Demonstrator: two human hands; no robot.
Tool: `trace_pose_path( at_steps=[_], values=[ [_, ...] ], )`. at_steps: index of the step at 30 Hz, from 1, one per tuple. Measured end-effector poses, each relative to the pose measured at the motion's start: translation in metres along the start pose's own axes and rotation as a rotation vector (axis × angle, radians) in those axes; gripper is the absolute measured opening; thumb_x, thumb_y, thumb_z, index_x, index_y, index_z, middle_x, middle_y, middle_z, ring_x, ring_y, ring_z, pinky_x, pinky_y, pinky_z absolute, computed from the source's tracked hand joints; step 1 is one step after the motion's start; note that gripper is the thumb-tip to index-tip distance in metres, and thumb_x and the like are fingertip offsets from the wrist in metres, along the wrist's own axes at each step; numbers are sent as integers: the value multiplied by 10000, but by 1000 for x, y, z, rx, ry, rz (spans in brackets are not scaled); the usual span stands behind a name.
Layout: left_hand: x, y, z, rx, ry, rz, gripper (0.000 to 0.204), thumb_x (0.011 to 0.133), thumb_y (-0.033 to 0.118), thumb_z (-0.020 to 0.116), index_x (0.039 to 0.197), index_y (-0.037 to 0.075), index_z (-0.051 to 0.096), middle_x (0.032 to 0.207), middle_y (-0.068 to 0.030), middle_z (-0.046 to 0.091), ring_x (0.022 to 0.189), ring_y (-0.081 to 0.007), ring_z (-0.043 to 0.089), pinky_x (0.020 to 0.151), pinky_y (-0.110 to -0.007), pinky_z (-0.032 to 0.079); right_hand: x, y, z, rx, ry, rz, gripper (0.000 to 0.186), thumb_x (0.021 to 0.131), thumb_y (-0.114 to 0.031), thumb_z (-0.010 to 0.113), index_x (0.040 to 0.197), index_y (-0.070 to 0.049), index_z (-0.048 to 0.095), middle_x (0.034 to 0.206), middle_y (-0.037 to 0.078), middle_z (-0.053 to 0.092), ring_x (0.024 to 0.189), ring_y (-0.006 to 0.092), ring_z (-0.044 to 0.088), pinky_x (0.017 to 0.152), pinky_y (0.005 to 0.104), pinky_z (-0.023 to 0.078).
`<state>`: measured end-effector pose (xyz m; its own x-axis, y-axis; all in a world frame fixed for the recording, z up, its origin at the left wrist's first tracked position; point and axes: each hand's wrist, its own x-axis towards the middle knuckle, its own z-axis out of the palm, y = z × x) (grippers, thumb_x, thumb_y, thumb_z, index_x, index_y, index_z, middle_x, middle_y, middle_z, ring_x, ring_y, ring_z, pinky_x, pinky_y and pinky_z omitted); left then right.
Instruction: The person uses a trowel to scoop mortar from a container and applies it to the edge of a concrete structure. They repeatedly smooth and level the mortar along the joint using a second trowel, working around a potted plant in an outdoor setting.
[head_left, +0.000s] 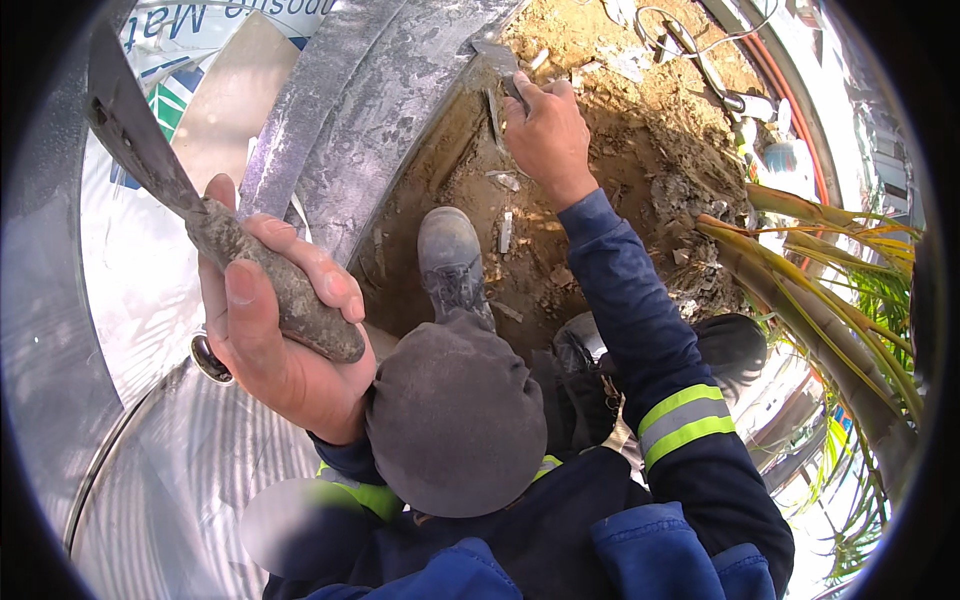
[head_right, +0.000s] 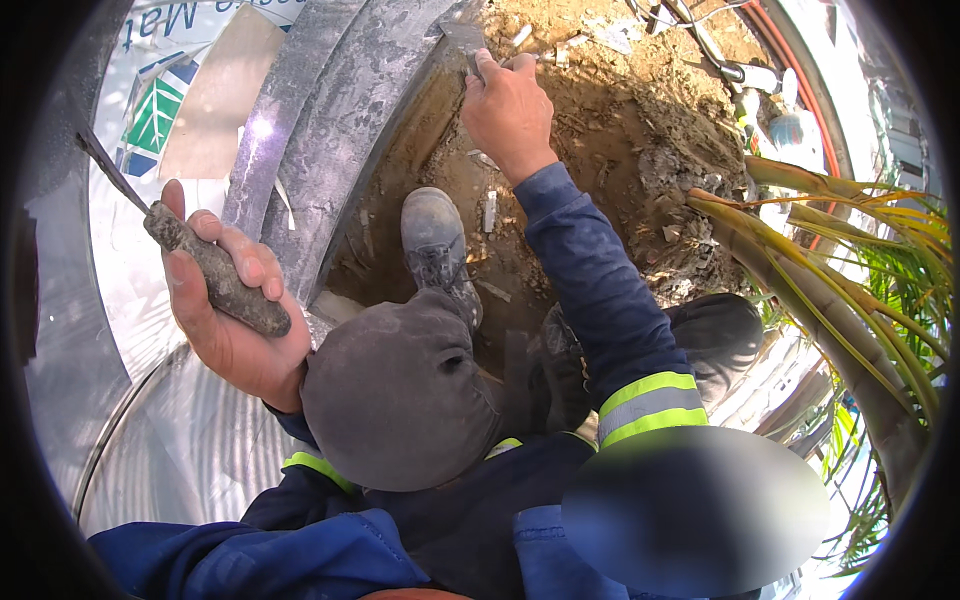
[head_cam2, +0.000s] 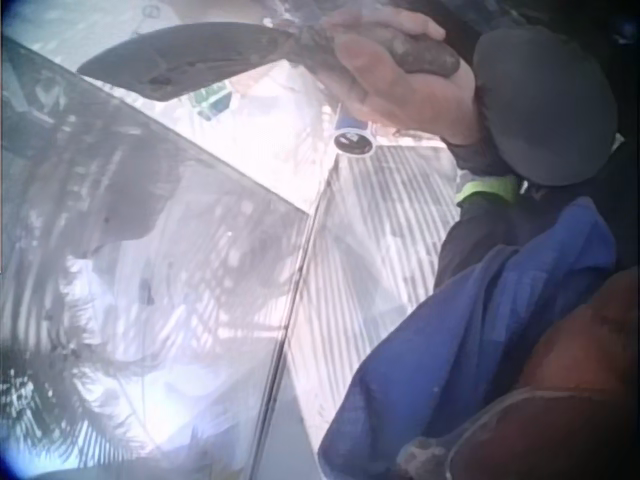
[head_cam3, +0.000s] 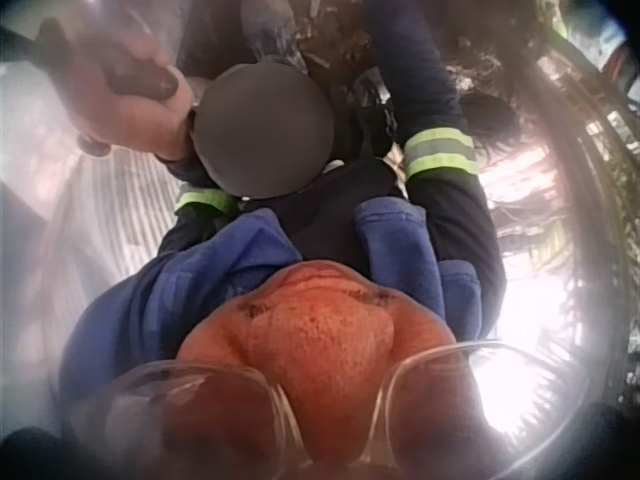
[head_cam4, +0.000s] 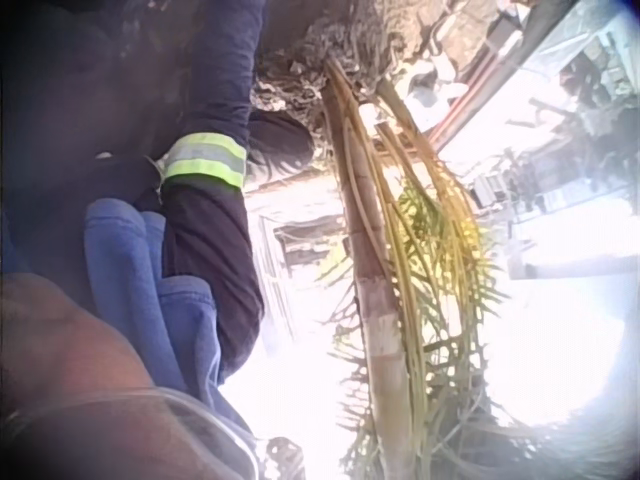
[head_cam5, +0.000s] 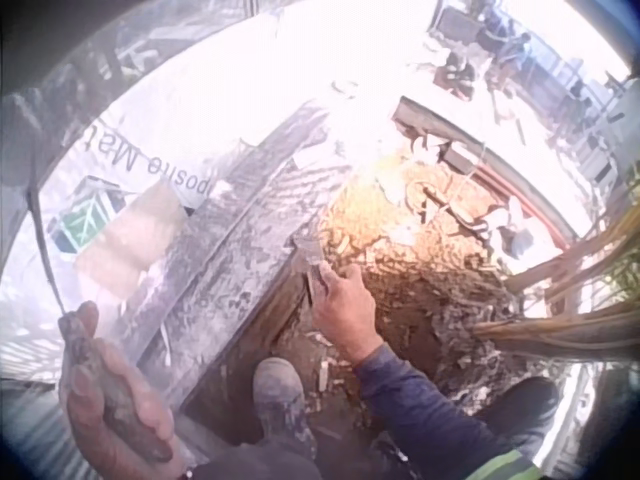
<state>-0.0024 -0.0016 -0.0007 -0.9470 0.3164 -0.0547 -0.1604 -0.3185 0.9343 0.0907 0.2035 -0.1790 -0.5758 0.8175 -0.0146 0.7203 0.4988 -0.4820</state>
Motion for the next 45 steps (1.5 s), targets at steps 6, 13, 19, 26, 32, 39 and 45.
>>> trace_pose_path(
  at_steps=[6, 13, 19, 26, 32, 39, 45],
  values=[
    [0, 1, 2, 31, 4, 13, 819, 939, 363, 703, 1490, -133, 356, 953, -113, 663, 544, -130, 600, 403, -246, 451, -45, -30, 5, 79, -97, -88, 389, 953, -245, 659, 1317, -111, 681, 1062, 153, 619, 834, 362, 680, 723, 471, 553],
    [-1, 2, 0, 71, 8, 42, 802, 945, 357, 692, 1486, -137, 365, 951, -114, 648, 539, -131, 594, 397, -250, 444, -74, -45, -1, 326, -187, -152, 383, 938, -213, 686, 1296, -76, 697, 1032, 167, 614, 832, 357, 661, 748, 446, 537],
    [-3, 2, 0, 51, 5, 40, 795, 958, 367, 678, 1493, -129, 362, 945, -117, 651, 540, -130, 593, 395, -255, 447, -49, -2, -9, 575, -8, 21, 370, 984, -182, 659, 1323, -35, 674, 1001, 168, 653, 841, 280, 655, 758, 396, 527],
    [-3, 2, -2, 16, 24, 4, 802, 958, 376, 682, 1489, -132, 361, 993, -119, 647, 541, -133, 583, 390, -257, 436, -40, 43, 32, 1179, -152, 294, 472, 1122, -290, 470, 1512, -26, 494, 1217, 62, 662, 863, 109, 638, 703, 252, 522],
    [0, 3, -6, 25, -3, -2, 789, 981, 350, 657, 1509, -127, 315, 1040, -120, 646, 564, -128, 584, 406, -245, 453, 5, 72, 62, 1016, -25, 236, 443, 1102, -219, 523, 1514, -58, 511, 1211, 51, 667, 920, 111, 636, 772, 261, 525],
    [1, 0, -6, -27, -54, -25, 768, 1001, 335, 627, 1522, -118, 291, 1068, -123, 651, 581, -118, 586, 420, -238, 468, 18, 96, 82, 748, 1, 13, 381, 1056, -159, 579, 1428, -81, 607, 1081, 96, 675, 977, 184, 632, 918, 327, 507],
    [0, -2, -3, 0, -60, -28, 777, 998, 337, 633, 1526, -117, 290, 1060, -118, 648, 587, -116, 585, 420, -236, 461, -24, 81, 95, 742, -55, -77, 386, 1049, -136, 596, 1428, -64, 601, 1270, 134, 675, 1151, 213, 633, 1014, 322, 484]
  ],
)
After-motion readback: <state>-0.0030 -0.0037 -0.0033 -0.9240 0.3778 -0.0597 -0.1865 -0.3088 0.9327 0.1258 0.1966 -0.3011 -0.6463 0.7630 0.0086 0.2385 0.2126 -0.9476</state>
